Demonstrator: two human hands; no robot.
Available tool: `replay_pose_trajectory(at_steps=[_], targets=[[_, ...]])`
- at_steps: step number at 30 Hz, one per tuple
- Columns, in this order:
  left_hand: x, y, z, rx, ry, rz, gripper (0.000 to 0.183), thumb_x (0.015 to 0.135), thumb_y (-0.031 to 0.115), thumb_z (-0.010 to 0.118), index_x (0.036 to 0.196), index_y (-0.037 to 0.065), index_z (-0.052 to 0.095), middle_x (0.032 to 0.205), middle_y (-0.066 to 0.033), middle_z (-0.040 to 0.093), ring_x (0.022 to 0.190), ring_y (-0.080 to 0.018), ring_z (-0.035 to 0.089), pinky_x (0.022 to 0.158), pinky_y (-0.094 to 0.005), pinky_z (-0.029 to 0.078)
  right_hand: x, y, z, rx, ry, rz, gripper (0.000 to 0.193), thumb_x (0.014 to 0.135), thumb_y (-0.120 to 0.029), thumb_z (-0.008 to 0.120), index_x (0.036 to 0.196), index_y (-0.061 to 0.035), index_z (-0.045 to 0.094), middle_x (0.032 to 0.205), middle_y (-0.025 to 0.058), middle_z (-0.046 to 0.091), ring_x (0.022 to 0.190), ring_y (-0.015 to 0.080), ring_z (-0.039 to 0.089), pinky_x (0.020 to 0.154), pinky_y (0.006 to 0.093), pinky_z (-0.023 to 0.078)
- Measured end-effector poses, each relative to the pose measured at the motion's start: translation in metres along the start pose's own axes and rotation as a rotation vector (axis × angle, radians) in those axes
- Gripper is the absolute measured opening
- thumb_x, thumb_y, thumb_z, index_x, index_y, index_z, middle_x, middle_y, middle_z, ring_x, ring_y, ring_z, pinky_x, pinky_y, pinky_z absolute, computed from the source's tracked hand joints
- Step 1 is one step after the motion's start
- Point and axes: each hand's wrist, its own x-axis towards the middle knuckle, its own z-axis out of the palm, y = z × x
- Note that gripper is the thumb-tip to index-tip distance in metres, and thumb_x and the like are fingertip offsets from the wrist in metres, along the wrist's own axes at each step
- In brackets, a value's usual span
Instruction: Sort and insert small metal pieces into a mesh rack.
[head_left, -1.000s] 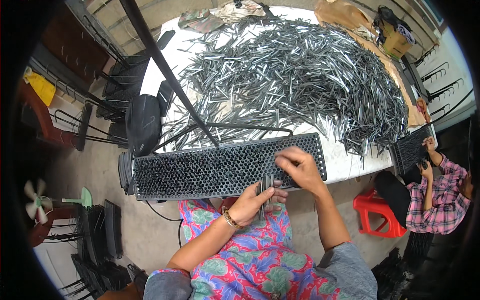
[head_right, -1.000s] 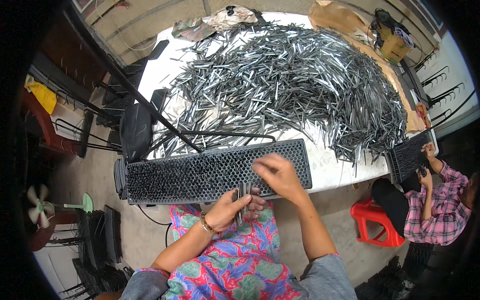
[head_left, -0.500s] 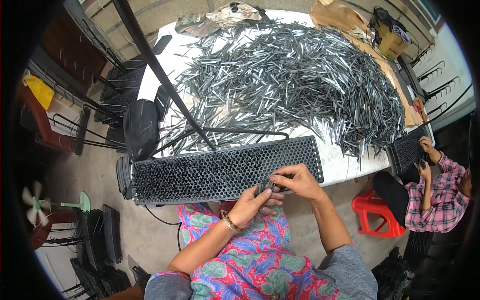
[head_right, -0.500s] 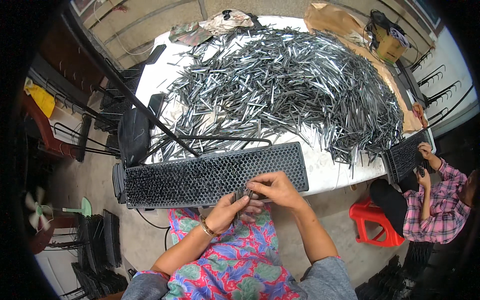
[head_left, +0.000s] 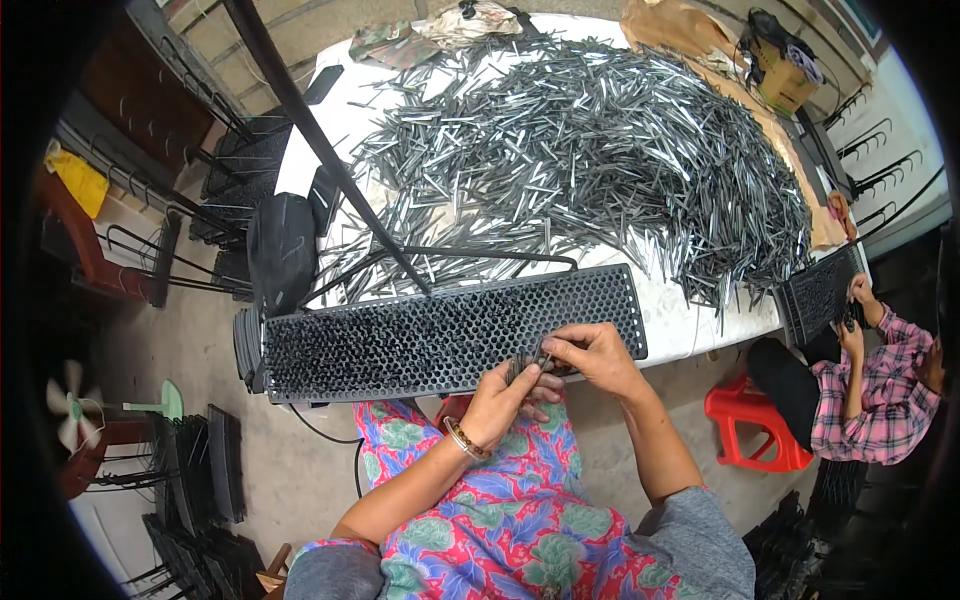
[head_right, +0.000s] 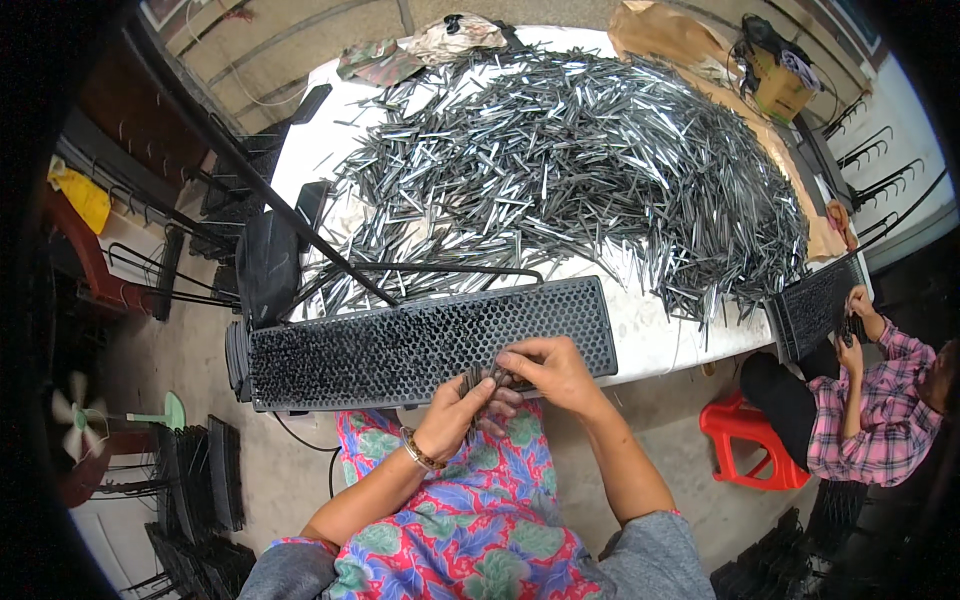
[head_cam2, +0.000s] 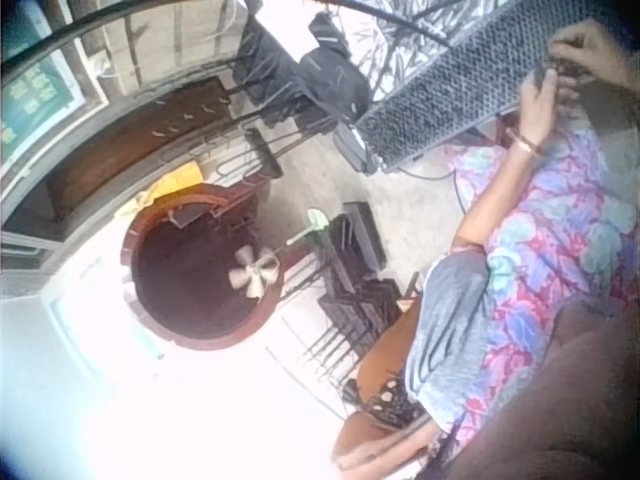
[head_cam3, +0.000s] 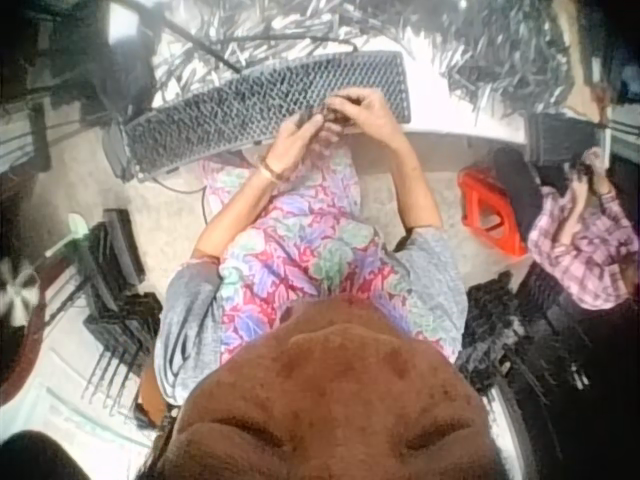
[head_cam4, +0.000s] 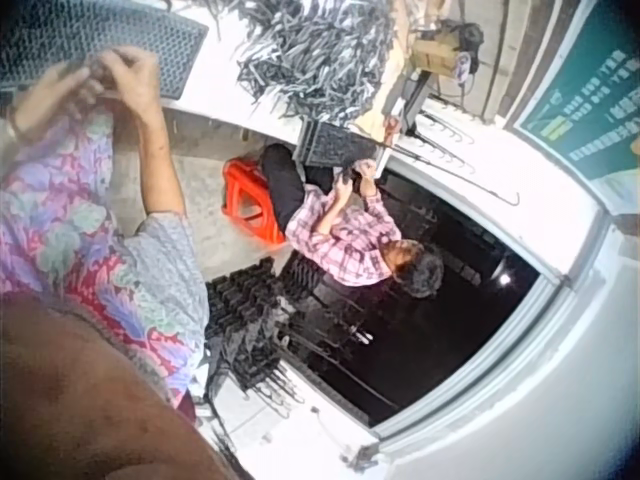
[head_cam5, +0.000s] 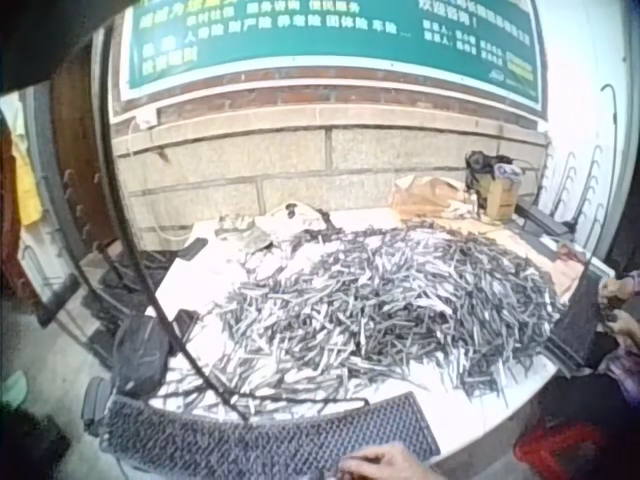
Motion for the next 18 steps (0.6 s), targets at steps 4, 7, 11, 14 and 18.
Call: replay_pose_trajectory(at_steps=[4,7,11,14,18], targets=[[-0.004,0.002,0.005,0.005,0.004,-0.018,0.034,0.099,0.025,0.043,0.119,-0.001,0.051,0.104,-0.0139,0.064,0.088,-0.0195,0.065,0.064,-0.0315,0.058,-0.005,-0.003,-0.001,-0.02,-0.006,-0.007,0.023,0.085,-0.018,0.068,0.092,0.0042,0.069,0.078,0.0048,0.067,0.07,0.0084,0.06,0.062,0.0231,0.049],[-0.004,0.005,0.009,-0.06,0.037,-0.059,0.034,0.099,0.025,0.044,0.119,-0.002,0.051,0.105,-0.0147,0.064,0.088,-0.0198,0.065,0.064,-0.0323,0.059,-0.006,0.002,-0.002,-0.023,0.021,-0.01,0.024,0.085,-0.018,0.068,0.092,0.0044,0.069,0.078,0.0042,0.067,0.069,0.0085,0.059,0.061,0.0225,0.048],[-0.003,0.001,0.005,-0.146,0.059,-0.099,0.034,0.098,0.025,0.046,0.119,-0.002,0.051,0.105,-0.0158,0.064,0.085,-0.0194,0.065,0.064,-0.0327,0.059,-0.007,-0.002,-0.014,-0.005,0.174,-0.068,0.023,0.085,-0.017,0.068,0.093,0.0044,0.069,0.077,0.0033,0.067,0.066,0.0074,0.058,0.059,0.021,0.047],[-0.004,0.003,0.005,-0.214,0.032,-0.151,0.033,0.098,0.024,0.048,0.118,-0.002,0.051,0.105,-0.0162,0.064,0.085,-0.0191,0.064,0.065,-0.032,0.058,0.002,-0.018,-0.025,-0.045,0.428,-0.234,0.017,0.085,-0.011,0.067,0.093,0.0039,0.068,0.079,0.0038,0.067,0.065,0.0069,0.057,0.058,0.0211,0.046],[-0.002,-0.003,0.008,-0.281,-0.031,-0.227,0.03,0.096,0.022,0.051,0.116,-0.001,0.052,0.106,-0.0166,0.063,0.086,-0.0186,0.064,0.067,-0.0311,0.057,0.032,-0.016,-0.035,-0.409,0.535,-0.568,0.014,0.084,-0.007,0.065,0.092,0.0035,0.068,0.082,0.0086,0.067,0.069,0.0135,0.061,0.061,0.0255,0.047]])
